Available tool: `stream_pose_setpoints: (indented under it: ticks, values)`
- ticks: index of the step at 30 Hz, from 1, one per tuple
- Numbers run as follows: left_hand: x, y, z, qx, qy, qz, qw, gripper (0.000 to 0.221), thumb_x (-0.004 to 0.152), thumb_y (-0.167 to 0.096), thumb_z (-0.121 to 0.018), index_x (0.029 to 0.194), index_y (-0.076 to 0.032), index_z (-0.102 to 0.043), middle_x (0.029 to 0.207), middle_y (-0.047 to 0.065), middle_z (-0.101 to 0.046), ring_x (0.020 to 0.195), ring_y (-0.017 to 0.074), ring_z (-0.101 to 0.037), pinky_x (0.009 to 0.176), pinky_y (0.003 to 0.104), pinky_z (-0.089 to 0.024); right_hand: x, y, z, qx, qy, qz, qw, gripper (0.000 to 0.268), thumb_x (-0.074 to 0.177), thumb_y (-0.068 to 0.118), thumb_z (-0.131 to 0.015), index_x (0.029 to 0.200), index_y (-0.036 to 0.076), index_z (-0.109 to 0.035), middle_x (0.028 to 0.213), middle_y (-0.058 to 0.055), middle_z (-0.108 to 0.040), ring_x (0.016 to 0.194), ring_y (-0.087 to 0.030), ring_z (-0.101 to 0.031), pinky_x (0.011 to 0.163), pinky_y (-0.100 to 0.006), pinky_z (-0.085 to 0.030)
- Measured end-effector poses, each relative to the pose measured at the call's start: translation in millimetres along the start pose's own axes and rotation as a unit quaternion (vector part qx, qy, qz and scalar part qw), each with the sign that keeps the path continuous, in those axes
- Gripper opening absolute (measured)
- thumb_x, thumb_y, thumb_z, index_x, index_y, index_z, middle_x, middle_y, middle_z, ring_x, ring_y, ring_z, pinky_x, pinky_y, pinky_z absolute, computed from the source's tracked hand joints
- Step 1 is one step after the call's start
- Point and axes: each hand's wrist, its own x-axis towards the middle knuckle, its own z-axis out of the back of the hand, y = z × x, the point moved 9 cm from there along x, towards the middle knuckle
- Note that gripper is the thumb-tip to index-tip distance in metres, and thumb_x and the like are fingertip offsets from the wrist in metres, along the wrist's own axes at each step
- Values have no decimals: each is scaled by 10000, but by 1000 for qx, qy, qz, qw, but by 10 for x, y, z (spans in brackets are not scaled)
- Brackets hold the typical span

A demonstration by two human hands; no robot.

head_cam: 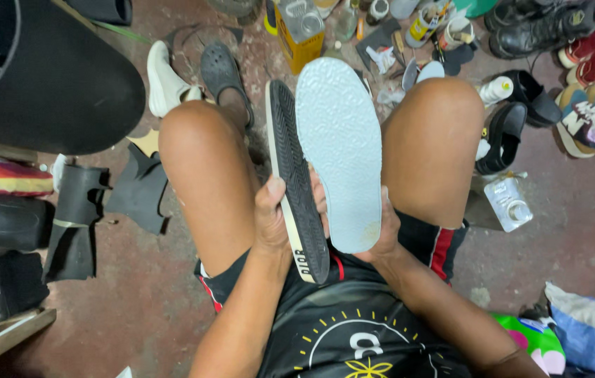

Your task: The person sits on the floor and uses a needle to stitch or clean the channels of a shoe sole, handling the item with both hands and moving the tool through the tread.

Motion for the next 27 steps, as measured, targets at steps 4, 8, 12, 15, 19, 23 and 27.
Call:
stream_pose_setpoints:
  ticks: [4, 8, 12, 15, 19, 23, 27]
  values:
    - [-10, -29, -3, 7, 16, -17, 1000, 580, 844, -515, -798, 1023, -18, -560, 817, 88, -537, 722, 186, -565, 552, 321, -530, 1, -38, 22, 10, 22, -9, 1000, 794, 1003, 637, -499, 1477, 0, -483, 1273, -200, -644, 1030, -335, -662, 804, -473, -558]
    - [-27, -37, 56, 8, 4, -10, 1000, 596, 808, -508, -801, 1010, -6, -555, 845, 122, -564, 751, 215, -596, 562, 345, -554, 1, -84, 43, 6, 60, -7, 998, 810, 1048, 656, -515, 1450, -47, -523, 1255, -240, -655, 1012, -360, -666, 835, -475, -560]
    - [-19, -30, 94, -13, 14, 9, 1000, 637, 792, -516, -805, 1049, 16, -568, 873, 117, -560, 752, 221, -601, 542, 374, -568, -32, -195, 277, -15, -11, -28, 999, 829, 947, 664, -528, 1403, -29, -522, 1250, -233, -641, 1060, -338, -667, 899, -477, -550]
    - [-36, -27, 177, -10, 1, 10, 1000, 653, 782, -529, -806, 1060, 15, -574, 874, 126, -564, 737, 238, -606, 537, 391, -571, -37, -248, 465, 7, -100, -45, 994, 818, 893, 631, -527, 1404, -7, -499, 1288, -197, -625, 1123, -320, -666, 976, -484, -541]
    - [-28, -21, 272, -12, 2, 13, 1000, 675, 784, -553, -807, 1063, 20, -583, 840, 139, -564, 687, 264, -607, 533, 408, -570, 17, -191, 59, 11, 57, -33, 998, 816, 1021, 652, -513, 1438, -49, -520, 1258, -257, -645, 1007, -367, -664, 875, -489, -543]
    - [-14, -25, 350, -41, -21, 23, 999, 681, 774, -554, -813, 1069, 20, -592, 818, 129, -557, 660, 267, -600, 531, 435, -573, 60, -202, -5, 4, 27, -57, 998, 834, 993, 664, -481, 1442, -38, -511, 1268, -235, -636, 1009, -347, -661, 871, -477, -542]
    - [1, -82, 340, -13, -69, 19, 997, 709, 773, -613, -756, 1050, 22, -603, 809, 151, -588, 628, 283, -611, 506, 429, -560, 93, -179, -75, -12, 25, -59, 998, 829, 1038, 659, -430, 1454, -54, -512, 1260, -251, -653, 980, -339, -660, 871, -450, -534]
